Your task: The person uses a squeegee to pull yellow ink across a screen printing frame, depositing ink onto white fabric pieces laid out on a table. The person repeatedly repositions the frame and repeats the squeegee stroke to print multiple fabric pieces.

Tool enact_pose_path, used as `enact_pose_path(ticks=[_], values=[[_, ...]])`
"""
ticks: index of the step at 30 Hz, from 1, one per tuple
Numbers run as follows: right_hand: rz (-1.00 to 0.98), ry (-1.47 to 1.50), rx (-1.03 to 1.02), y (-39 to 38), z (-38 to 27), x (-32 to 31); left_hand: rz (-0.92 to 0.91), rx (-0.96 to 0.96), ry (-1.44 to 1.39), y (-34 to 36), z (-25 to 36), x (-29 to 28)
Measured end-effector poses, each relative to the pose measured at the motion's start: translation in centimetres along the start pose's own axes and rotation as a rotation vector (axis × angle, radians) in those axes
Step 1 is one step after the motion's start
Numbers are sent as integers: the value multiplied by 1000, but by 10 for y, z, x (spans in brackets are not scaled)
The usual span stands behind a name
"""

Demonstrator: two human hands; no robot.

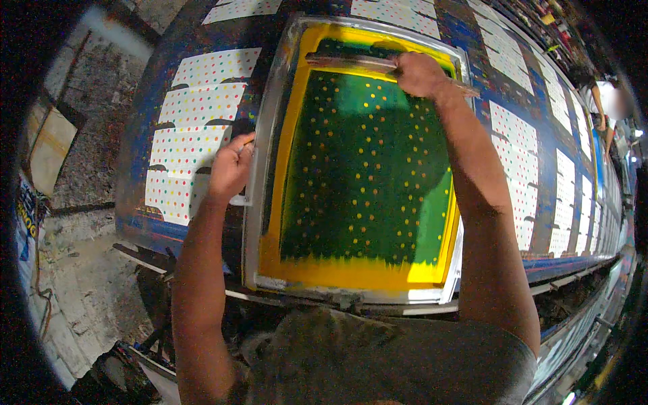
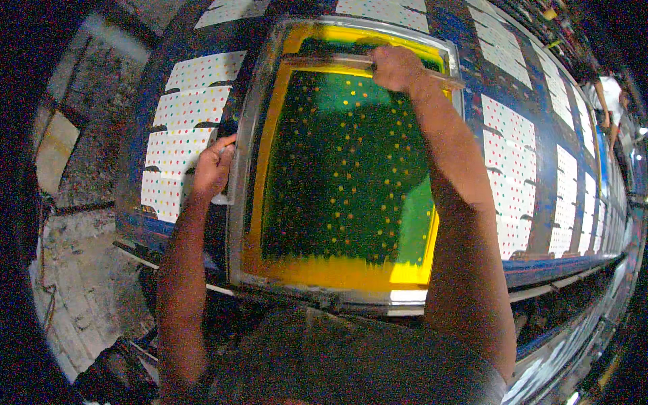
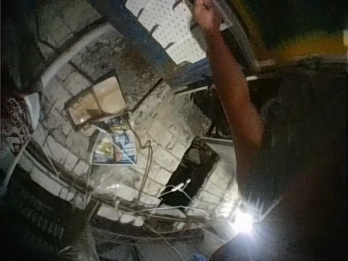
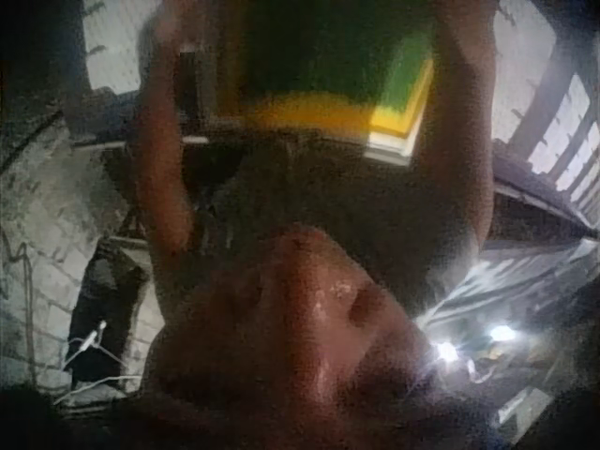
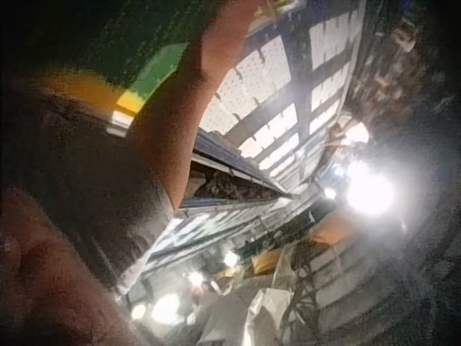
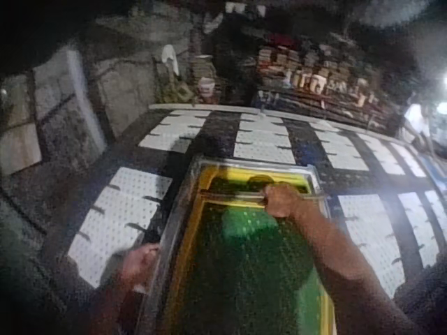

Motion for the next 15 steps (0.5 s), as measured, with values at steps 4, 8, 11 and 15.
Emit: enact_pose_path(ticks=[4,8,11,15], values=[[-22,5,-39,-68,-48,-6,78,173,151,4,-2,-3],[-73,-42,30,-138,-99,-6,91,324,208,15,-6,-2],[-95,-35,35,-190,-137,-6,102,280,111,25,-19,3],[-29,-38,25,-249,-187,-8,172,311,212,34,-23,4]])
Point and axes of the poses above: each hand's wrist, its own y-axis towards the middle knuckle, its own x-axis out of the palm, z = x × y, the point moved 7 cm from there along y, towards the middle knuckle, and after that the axes turned 5 degrees about z, right-handed, at the moved point
